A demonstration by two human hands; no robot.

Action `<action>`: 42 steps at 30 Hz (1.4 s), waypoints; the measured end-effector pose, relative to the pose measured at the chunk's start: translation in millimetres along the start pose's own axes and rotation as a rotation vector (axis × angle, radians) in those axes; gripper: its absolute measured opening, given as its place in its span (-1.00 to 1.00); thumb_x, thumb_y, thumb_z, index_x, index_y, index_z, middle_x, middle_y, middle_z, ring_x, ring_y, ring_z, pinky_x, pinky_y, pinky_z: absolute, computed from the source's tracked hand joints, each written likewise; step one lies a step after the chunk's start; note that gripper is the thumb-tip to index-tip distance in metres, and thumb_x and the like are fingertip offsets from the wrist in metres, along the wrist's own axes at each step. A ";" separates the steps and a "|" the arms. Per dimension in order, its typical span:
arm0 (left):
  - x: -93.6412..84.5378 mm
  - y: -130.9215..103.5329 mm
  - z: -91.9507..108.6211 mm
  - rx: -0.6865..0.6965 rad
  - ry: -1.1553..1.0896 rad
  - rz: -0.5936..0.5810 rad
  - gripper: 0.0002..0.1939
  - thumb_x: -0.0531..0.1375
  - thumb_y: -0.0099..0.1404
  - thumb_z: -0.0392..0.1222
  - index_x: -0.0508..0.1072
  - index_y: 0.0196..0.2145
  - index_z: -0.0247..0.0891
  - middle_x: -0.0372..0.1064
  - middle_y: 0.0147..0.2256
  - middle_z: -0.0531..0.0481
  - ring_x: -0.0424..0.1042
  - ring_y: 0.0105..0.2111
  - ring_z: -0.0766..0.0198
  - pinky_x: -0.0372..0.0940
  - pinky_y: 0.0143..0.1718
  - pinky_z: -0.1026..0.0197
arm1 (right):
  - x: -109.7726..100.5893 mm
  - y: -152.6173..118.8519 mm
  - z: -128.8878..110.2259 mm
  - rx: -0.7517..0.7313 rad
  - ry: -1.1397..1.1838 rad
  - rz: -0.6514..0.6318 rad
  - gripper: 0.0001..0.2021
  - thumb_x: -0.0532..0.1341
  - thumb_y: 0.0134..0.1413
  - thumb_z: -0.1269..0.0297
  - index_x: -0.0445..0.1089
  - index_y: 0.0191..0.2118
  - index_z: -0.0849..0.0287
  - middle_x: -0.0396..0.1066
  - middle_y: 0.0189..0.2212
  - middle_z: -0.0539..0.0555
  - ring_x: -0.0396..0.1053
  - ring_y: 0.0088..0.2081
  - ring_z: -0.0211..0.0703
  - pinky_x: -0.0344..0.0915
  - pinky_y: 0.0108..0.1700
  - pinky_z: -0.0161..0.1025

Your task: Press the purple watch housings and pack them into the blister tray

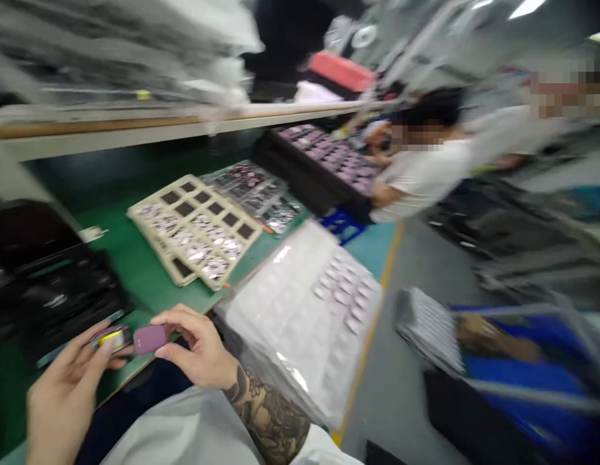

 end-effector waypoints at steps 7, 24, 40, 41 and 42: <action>-12.2 -1.3 14.5 -0.064 -0.273 0.156 -0.50 0.54 0.30 0.03 0.66 0.09 -0.29 0.72 -0.01 -0.24 0.74 -0.08 0.04 0.64 -0.03 0.15 | 62.7 36.6 6.0 -0.130 -0.197 -0.242 -0.63 0.30 0.48 0.28 0.50 0.30 -0.05 0.47 0.13 0.17 0.49 0.18 0.00 0.47 0.29 -0.01; -19.7 -13.2 7.5 0.032 -0.305 -0.009 -0.62 0.33 0.57 -0.06 0.61 0.24 -0.25 0.67 0.13 -0.25 0.73 -0.03 0.06 0.64 0.06 0.08 | 75.7 50.5 26.5 -0.032 -0.174 -0.247 -0.63 0.34 0.45 0.21 0.51 0.30 -0.06 0.52 0.14 0.18 0.54 0.15 0.05 0.52 0.25 0.06; -26.3 -6.4 0.3 0.091 -0.122 0.060 -0.65 0.28 0.59 -0.04 0.66 0.18 -0.26 0.75 -0.21 -0.12 0.74 -0.32 0.14 0.62 -0.26 0.20 | 60.6 113.0 -59.8 -0.631 -0.534 0.026 -0.47 0.26 0.49 0.08 0.37 0.47 -0.05 0.46 0.25 0.23 0.48 0.28 0.24 0.51 0.30 0.28; -25.7 -3.9 -1.3 0.064 -0.165 0.027 -0.60 0.26 0.60 -0.02 0.64 0.23 -0.27 0.75 -0.22 -0.12 0.74 -0.33 0.14 0.62 -0.27 0.20 | 65.1 123.8 -71.0 -0.728 -0.558 0.021 -0.42 0.23 0.50 -0.01 0.30 0.51 -0.05 0.42 0.30 0.23 0.43 0.34 0.31 0.46 0.34 0.37; -25.4 -1.8 -2.1 0.053 -0.190 0.000 -0.58 0.25 0.61 0.00 0.63 0.25 -0.28 0.74 -0.24 -0.13 0.74 -0.34 0.14 0.62 -0.28 0.19 | 72.1 134.0 -79.5 -0.783 -0.578 -0.022 -0.41 0.18 0.51 -0.10 0.29 0.50 -0.06 0.41 0.31 0.22 0.39 0.39 0.35 0.41 0.38 0.43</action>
Point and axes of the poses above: each hand's wrist, its own y-axis towards the middle knuckle, its own x-axis out of the palm, z = x × y, the point moved 3 cm from there along y, towards the middle knuckle
